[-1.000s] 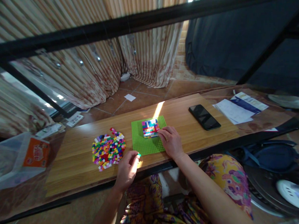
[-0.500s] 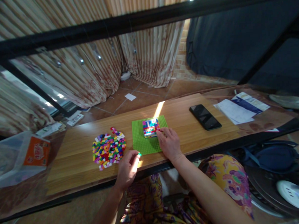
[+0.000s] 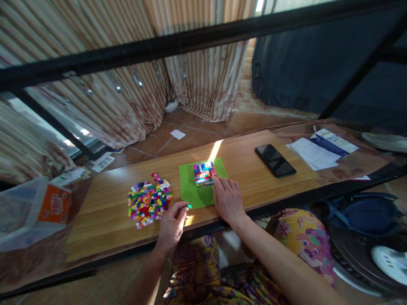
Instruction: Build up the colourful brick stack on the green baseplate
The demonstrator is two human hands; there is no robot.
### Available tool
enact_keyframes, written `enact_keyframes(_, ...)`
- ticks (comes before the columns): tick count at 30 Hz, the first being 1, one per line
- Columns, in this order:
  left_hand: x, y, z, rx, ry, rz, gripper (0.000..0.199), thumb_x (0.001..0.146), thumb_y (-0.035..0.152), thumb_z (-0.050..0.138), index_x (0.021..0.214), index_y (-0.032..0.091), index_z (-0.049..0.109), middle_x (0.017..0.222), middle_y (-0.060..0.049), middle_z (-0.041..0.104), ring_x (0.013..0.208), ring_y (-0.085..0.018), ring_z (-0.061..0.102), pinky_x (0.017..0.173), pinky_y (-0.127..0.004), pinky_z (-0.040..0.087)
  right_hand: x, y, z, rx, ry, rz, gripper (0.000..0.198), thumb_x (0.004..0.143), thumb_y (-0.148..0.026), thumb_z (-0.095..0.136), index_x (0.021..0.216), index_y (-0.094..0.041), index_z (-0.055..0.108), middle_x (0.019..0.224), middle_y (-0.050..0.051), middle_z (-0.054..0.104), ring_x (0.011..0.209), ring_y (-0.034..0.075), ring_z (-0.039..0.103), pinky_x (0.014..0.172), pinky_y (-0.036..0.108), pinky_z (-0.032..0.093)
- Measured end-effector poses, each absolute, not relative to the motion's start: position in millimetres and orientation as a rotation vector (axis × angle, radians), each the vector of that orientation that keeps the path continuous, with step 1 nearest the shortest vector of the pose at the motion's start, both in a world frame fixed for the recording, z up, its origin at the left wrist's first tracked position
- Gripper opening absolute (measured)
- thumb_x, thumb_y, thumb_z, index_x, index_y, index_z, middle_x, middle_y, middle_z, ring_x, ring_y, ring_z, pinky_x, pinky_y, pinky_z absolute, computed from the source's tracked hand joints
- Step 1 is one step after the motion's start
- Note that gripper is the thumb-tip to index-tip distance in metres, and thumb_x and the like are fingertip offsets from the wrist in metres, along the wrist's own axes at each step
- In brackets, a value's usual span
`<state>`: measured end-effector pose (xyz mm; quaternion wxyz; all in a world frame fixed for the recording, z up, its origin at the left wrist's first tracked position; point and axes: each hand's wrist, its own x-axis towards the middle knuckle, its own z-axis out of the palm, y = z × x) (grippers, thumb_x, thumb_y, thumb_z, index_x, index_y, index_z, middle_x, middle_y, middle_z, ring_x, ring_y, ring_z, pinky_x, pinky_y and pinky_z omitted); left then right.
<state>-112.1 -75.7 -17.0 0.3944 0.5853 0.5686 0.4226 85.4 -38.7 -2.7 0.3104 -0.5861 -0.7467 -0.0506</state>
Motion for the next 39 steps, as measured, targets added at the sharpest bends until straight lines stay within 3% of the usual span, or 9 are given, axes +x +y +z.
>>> enact_keyframes(5,-113,-75,-18,1.460,1.408,1.092,0.022,0.083,0.033,0.055,0.096,0.019,0.066,0.078,-0.002,0.066,0.066,-0.012,0.059,0.059,-0.022,0.047,46,-76,-2,-1.325,-1.817,0.592,0.022,0.089,-0.026,0.051,0.109,-0.022,0.060,0.091,0.005,0.065,0.084,0.018,0.059,0.072,0.030,0.047)
enact_keyframes(9,-115,-76,-16,1.511,1.360,1.105,0.020,0.083,0.029,0.055,0.095,0.019,0.068,0.080,-0.003,0.069,0.070,-0.014,0.062,0.062,-0.023,0.049,33,-84,-2,-1.292,-1.692,0.808,0.015,0.088,-0.025,0.051,0.090,-0.022,0.065,0.081,0.003,0.065,0.077,0.018,0.060,0.069,0.029,0.047)
enact_keyframes(14,-113,-77,-14,1.501,1.350,1.114,0.019,0.082,0.029,0.058,0.093,0.019,0.069,0.082,-0.003,0.070,0.070,-0.014,0.063,0.060,-0.023,0.051,39,-76,-5,-1.249,-1.603,0.925,0.013,0.086,-0.026,0.054,0.089,-0.022,0.066,0.084,0.003,0.066,0.077,0.017,0.061,0.068,0.028,0.047)
enact_keyframes(22,-114,-79,-13,1.512,1.348,1.064,0.020,0.084,0.030,0.056,0.095,0.019,0.067,0.085,-0.004,0.071,0.072,-0.014,0.065,0.064,-0.024,0.052,41,-74,-2,-1.243,-1.688,0.845,0.011,0.087,-0.023,0.053,0.088,-0.022,0.064,0.084,0.002,0.066,0.078,0.016,0.061,0.070,0.028,0.048)
enact_keyframes(32,-113,-78,-12,1.708,1.390,1.069,0.015,0.085,0.027,0.055,0.093,0.020,0.066,0.091,-0.005,0.070,0.084,-0.015,0.065,0.076,-0.028,0.052,117,-15,6,-1.462,-1.955,0.122,0.017,0.091,-0.024,0.046,0.091,-0.020,0.063,0.086,0.007,0.065,0.080,0.021,0.061,0.071,0.031,0.046)
enact_keyframes(39,-114,-79,-13,1.745,1.373,1.086,0.015,0.085,0.025,0.054,0.093,0.020,0.065,0.090,-0.005,0.069,0.082,-0.015,0.064,0.073,-0.027,0.052,115,-1,6,-1.441,-2.065,0.070,0.018,0.090,-0.023,0.048,0.090,-0.021,0.065,0.081,0.006,0.066,0.078,0.020,0.062,0.070,0.031,0.047)
